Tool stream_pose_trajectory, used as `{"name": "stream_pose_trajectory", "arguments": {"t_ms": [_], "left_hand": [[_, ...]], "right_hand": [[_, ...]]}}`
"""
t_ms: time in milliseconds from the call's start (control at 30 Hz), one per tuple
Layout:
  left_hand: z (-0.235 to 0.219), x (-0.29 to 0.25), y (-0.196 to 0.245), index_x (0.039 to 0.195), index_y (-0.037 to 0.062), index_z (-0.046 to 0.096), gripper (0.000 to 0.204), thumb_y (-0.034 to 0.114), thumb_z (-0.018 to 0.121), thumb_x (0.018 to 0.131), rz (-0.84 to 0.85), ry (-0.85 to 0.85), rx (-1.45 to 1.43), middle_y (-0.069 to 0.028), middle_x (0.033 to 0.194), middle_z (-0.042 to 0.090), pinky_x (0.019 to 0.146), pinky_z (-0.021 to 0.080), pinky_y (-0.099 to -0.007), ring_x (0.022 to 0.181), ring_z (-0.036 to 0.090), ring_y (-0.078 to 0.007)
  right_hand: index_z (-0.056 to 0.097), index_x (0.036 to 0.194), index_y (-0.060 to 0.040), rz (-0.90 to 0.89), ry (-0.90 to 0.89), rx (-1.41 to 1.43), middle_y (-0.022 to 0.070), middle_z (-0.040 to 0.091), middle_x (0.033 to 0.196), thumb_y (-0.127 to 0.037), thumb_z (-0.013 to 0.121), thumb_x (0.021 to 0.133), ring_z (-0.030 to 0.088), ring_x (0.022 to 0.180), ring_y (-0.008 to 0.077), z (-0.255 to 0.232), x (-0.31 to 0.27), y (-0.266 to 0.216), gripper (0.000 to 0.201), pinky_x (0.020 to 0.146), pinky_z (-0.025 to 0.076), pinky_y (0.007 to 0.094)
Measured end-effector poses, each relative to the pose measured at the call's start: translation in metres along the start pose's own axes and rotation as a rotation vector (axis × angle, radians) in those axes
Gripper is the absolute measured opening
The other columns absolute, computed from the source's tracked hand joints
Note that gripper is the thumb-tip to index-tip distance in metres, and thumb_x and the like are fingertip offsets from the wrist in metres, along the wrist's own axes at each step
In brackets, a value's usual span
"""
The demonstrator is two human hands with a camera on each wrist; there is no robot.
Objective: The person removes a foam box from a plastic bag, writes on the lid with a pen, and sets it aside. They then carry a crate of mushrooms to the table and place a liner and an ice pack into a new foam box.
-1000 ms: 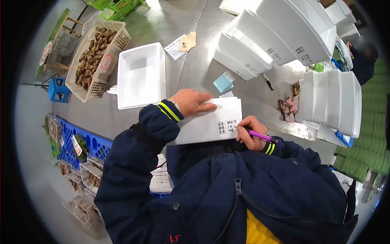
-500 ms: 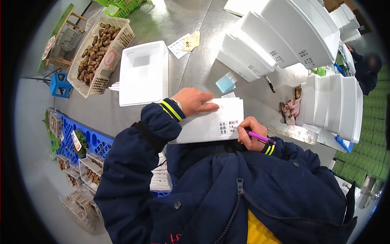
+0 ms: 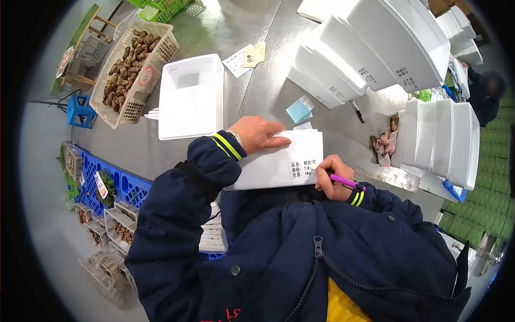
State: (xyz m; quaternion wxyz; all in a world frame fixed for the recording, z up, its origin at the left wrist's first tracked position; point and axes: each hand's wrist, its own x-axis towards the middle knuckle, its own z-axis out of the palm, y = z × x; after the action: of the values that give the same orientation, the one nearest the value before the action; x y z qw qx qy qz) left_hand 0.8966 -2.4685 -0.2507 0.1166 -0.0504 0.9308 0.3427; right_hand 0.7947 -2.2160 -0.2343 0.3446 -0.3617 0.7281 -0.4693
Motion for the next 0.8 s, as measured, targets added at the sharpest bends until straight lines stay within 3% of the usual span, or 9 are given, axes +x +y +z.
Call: {"name": "stream_pose_trajectory", "arguments": {"t_ms": [133,200,600,800], "left_hand": [[0.0018,0.0008,-0.0011,0.101,0.0082,0.065,0.052,0.056,0.047,0.089,-0.001,0.002,-0.010,-0.0185,0.075,0.064,0.065,0.049,-0.0410,0.072,0.062,-0.0366],[0.0013,0.0007,-0.0012,0.101,0.0084,0.065,0.052,0.056,0.048,0.089,-0.011,-0.001,-0.010,-0.0185,0.075,0.064,0.065,0.049,-0.0413,0.072,0.062,-0.0367],[0.0006,0.0014,-0.0021,0.099,0.0081,0.065,0.048,0.052,0.050,0.089,0.006,0.013,-0.023,-0.0188,0.073,0.063,0.064,0.048,-0.0421,0.071,0.061,-0.0375],[-0.0024,0.0010,0.0002,0.096,0.0090,0.065,0.054,0.059,0.046,0.087,-0.017,0.001,-0.022,-0.0178,0.075,0.064,0.067,0.048,-0.0419,0.074,0.062,-0.0363]], "right_hand": [[0.054,0.085,-0.0029,0.001,-0.050,-0.035,0.0065,0.059,0.068,-0.008,0.058,0.086,0.060,0.057,0.0098,-0.0026,0.0000,-0.0006,0.006,0.053,0.047,0.0241],[0.054,0.085,-0.0020,0.002,0.008,0.119,0.0065,0.059,0.069,-0.006,0.057,0.087,0.060,0.056,0.0096,0.0001,0.0001,0.0003,0.005,0.053,0.047,0.0237],[0.054,0.086,-0.0009,-0.026,-0.024,0.011,0.0060,0.058,0.068,-0.005,0.056,0.087,0.060,0.055,0.0094,-0.0014,0.0006,-0.0006,0.005,0.052,0.047,0.0234],[0.053,0.085,-0.0004,-0.055,-0.003,0.027,0.0065,0.059,0.069,-0.005,0.056,0.087,0.061,0.057,0.0096,-0.0030,0.0001,-0.0018,0.005,0.052,0.048,0.0231]]}}
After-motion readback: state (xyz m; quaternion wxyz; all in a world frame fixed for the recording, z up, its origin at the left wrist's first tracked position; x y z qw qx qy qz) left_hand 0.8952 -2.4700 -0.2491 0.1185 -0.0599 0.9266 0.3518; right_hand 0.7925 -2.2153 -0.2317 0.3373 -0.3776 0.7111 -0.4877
